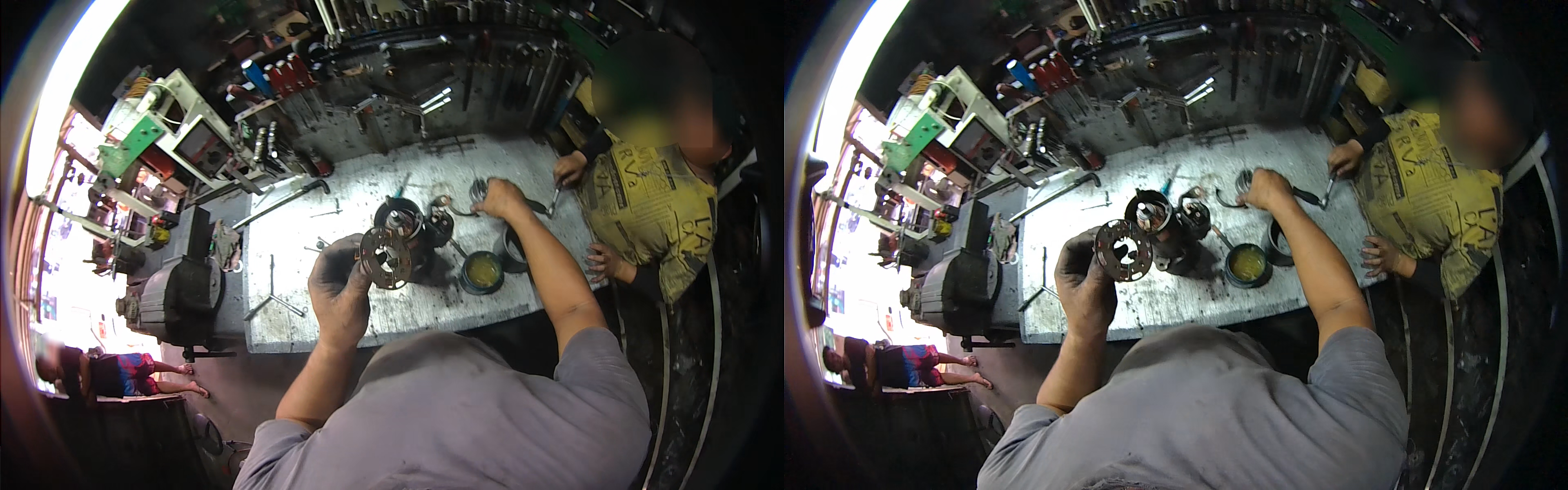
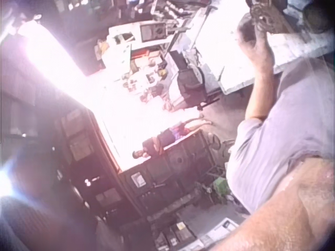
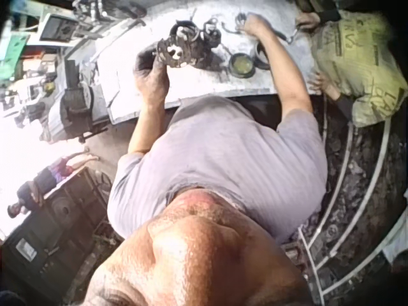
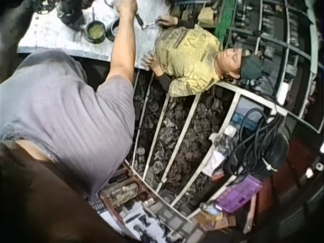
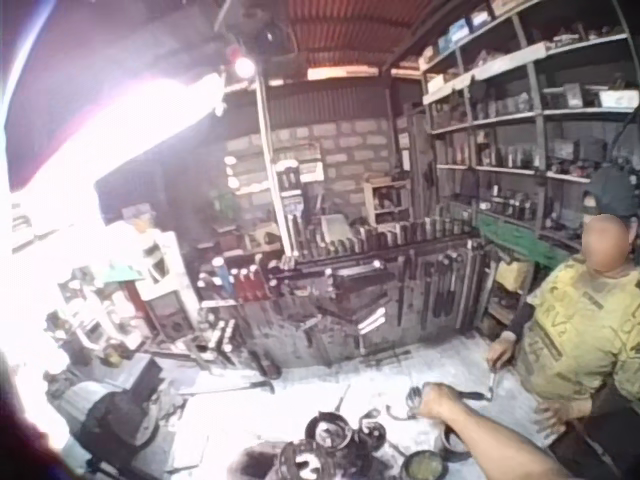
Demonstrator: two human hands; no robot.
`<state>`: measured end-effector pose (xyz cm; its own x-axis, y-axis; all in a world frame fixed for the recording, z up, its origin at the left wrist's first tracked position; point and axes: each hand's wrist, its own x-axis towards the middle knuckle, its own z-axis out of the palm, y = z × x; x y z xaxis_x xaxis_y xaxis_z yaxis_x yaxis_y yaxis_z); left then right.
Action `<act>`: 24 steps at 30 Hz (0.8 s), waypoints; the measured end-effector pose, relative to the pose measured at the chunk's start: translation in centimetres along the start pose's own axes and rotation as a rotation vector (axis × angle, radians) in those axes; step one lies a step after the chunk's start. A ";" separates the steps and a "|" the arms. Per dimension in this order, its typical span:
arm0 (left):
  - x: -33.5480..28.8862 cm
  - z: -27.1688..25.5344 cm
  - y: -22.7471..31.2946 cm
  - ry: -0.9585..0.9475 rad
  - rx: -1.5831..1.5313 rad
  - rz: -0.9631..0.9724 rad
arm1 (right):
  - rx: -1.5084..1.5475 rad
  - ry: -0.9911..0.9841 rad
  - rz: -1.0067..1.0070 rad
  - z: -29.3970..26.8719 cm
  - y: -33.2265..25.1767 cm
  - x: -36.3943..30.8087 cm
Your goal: The person assembles a small cylindrical electrical component on a cluttered workbench. They repeatedly insert and remove a circular rotor-like part, apply lubricant from a small container, and reattach the housing. The person handles the component with both hands, occasionally rotating it to access different sides.
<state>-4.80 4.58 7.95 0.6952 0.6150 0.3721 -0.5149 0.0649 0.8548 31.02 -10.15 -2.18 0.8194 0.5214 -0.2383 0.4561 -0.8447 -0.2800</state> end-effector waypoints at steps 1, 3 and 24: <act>-0.1 -0.1 0.0 0.018 -0.023 0.012 | -0.064 -0.030 0.014 1.8 0.1 1.3; -0.2 -0.3 0.1 0.102 -0.023 -0.005 | -0.136 -0.066 -0.020 4.3 0.2 3.1; 4.1 1.0 -1.4 -0.132 -0.079 -0.107 | 1.255 -0.094 -0.719 -5.9 -12.1 -19.9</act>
<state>-0.75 6.20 8.62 0.8052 0.4934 0.3290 -0.4686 0.1895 0.8628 11.28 -11.01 11.40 0.5007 0.8265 0.2573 0.1114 0.2332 -0.9660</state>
